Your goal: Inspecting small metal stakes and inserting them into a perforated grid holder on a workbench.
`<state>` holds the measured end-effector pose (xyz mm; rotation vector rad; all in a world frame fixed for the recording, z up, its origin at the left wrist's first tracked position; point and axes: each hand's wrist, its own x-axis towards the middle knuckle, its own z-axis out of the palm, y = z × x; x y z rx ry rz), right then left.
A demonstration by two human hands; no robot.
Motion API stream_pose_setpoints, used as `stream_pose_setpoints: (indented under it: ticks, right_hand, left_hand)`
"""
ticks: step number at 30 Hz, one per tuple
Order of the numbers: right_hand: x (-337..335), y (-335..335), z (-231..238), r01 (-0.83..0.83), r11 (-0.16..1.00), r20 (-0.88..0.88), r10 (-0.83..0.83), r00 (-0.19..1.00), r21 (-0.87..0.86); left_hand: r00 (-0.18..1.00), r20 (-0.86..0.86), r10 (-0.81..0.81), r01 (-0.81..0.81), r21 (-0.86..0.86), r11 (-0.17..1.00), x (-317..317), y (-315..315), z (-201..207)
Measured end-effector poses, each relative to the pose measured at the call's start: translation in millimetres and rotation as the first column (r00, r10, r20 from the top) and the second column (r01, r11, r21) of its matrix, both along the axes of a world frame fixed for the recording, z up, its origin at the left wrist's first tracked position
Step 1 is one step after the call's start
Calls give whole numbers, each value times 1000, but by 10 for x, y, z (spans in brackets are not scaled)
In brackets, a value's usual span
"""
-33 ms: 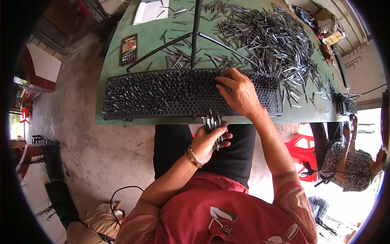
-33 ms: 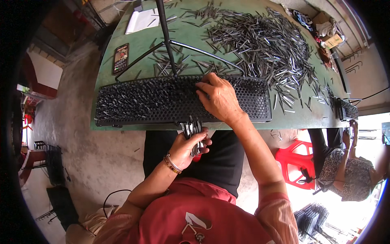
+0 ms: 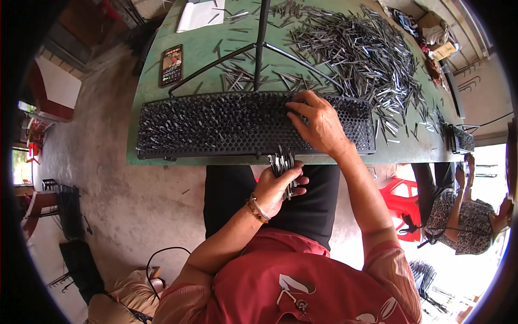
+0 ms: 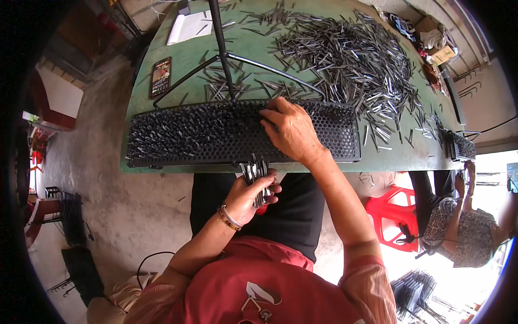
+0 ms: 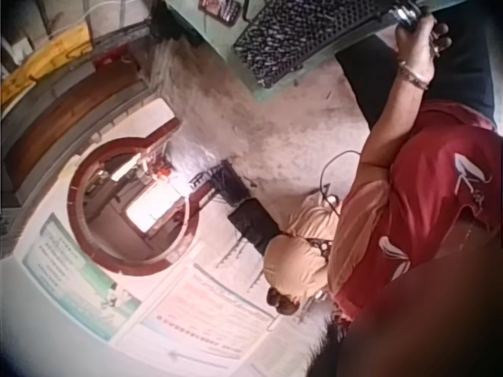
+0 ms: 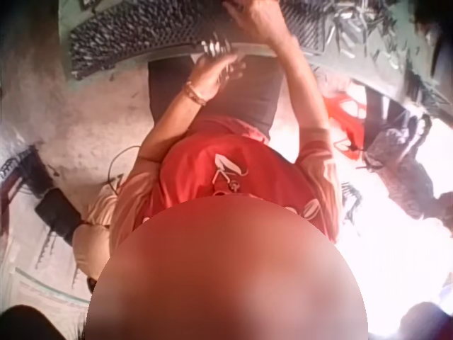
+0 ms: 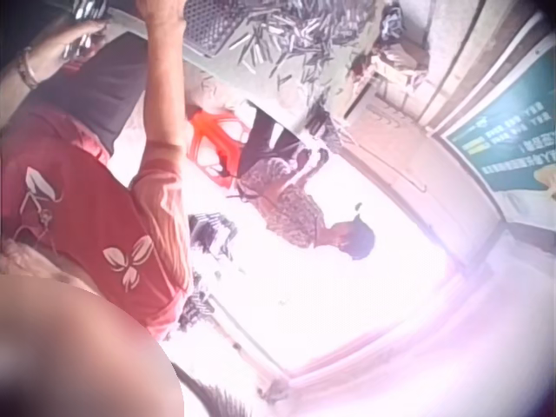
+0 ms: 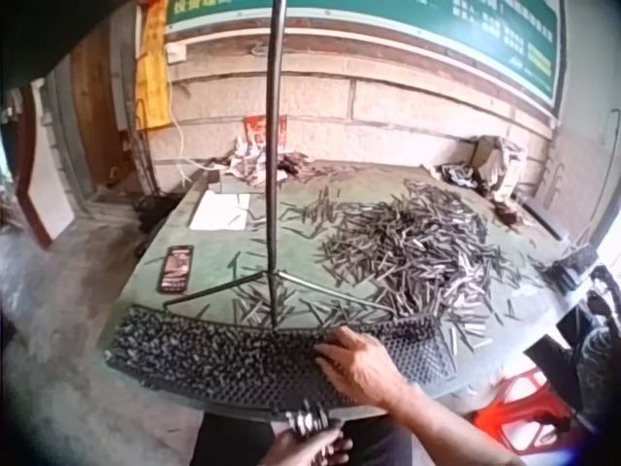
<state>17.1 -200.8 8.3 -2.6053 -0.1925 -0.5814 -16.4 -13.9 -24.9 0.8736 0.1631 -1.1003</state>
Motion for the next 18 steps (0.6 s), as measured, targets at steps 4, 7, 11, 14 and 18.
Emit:
stream_pose_setpoints:
  ticks: [4,7,11,14,18]
  right_hand:
    - [21,-25,45,-55,997,-46,53,998,-60]
    - [50,-38,45,-56,997,-84,51,995,-50]
    - [92,-27,115,-46,997,-133,37,990,-65]
    - [175,-75,140,-43,996,-146,31,989,-78]
    - [227,-88,265,6,990,-200,23,980,139]
  left_hand:
    - [1000,-24,-5,5,4,1000,6,12,17]
    - [1000,-22,-6,6,-6,1000,20,7,15]
    - [1000,-16,-3,2,-15,1000,33,8,42]
    - [999,-44,-8,8,2,1000,35,4,81]
    - [999,-42,-10,9,-31,999,65,11,74]
